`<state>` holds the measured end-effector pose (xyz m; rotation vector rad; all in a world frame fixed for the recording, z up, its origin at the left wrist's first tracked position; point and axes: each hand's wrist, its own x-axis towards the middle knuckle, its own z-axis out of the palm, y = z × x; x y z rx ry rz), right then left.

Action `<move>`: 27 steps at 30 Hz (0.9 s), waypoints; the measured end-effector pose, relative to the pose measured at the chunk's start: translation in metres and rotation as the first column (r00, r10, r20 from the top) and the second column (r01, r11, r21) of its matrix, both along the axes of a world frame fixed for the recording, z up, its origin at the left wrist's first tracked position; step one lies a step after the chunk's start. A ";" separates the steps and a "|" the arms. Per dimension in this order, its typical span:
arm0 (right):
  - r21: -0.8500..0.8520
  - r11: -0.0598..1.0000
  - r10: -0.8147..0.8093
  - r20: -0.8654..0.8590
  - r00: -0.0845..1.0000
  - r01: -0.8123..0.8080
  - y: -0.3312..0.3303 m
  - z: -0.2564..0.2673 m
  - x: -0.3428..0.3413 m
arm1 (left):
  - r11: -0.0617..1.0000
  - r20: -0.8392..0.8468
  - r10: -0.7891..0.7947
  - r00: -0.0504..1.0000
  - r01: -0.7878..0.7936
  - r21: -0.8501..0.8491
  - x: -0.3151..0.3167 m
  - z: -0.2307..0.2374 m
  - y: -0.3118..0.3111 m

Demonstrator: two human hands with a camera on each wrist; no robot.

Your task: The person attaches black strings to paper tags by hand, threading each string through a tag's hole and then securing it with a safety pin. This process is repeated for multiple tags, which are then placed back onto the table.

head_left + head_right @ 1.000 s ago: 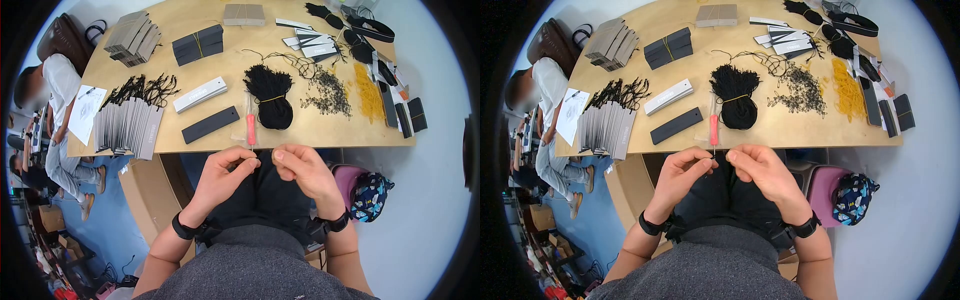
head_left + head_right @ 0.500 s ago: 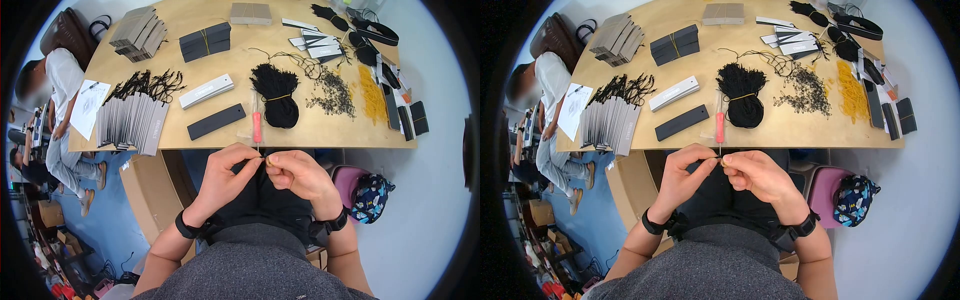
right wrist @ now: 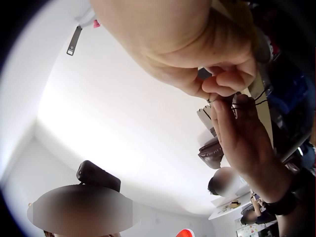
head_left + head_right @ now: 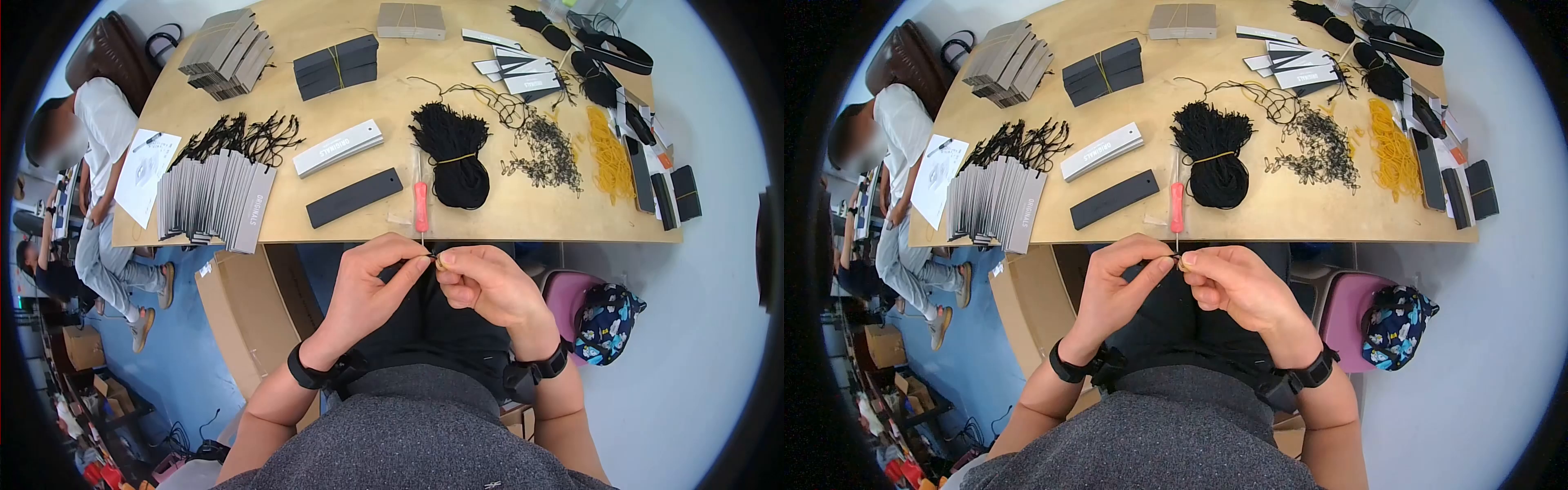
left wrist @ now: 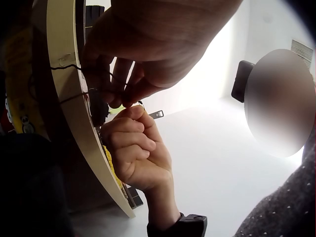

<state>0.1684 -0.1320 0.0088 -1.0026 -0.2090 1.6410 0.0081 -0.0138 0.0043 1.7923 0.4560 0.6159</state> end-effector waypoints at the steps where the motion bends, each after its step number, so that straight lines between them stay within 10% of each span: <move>1: 0.002 1.000 0.001 -0.008 1.000 -0.001 -0.001 0.000 -0.001 | 1.000 -0.001 0.001 1.000 -0.001 0.000 0.000 0.000 0.000; 11: 0.041 0.997 -0.082 0.465 0.881 0.071 -0.006 0.003 -0.019 | 0.999 -0.054 0.011 0.998 -0.014 -0.045 -0.001 0.001 0.000; 14: 0.217 0.974 -0.216 0.795 0.566 0.068 -0.009 0.009 -0.023 | 0.999 -0.052 0.010 0.999 -0.012 -0.049 -0.002 0.002 0.000; 16: 0.224 0.975 -0.222 0.961 0.164 0.010 -0.007 0.030 -0.023 | 0.999 -0.047 0.006 0.999 -0.008 -0.049 -0.001 0.002 0.000; 27: 0.275 0.949 -0.269 0.961 0.059 -0.152 -0.003 0.026 -0.019 | 0.968 -0.062 -0.057 0.996 0.040 -0.247 -0.004 -0.004 -0.004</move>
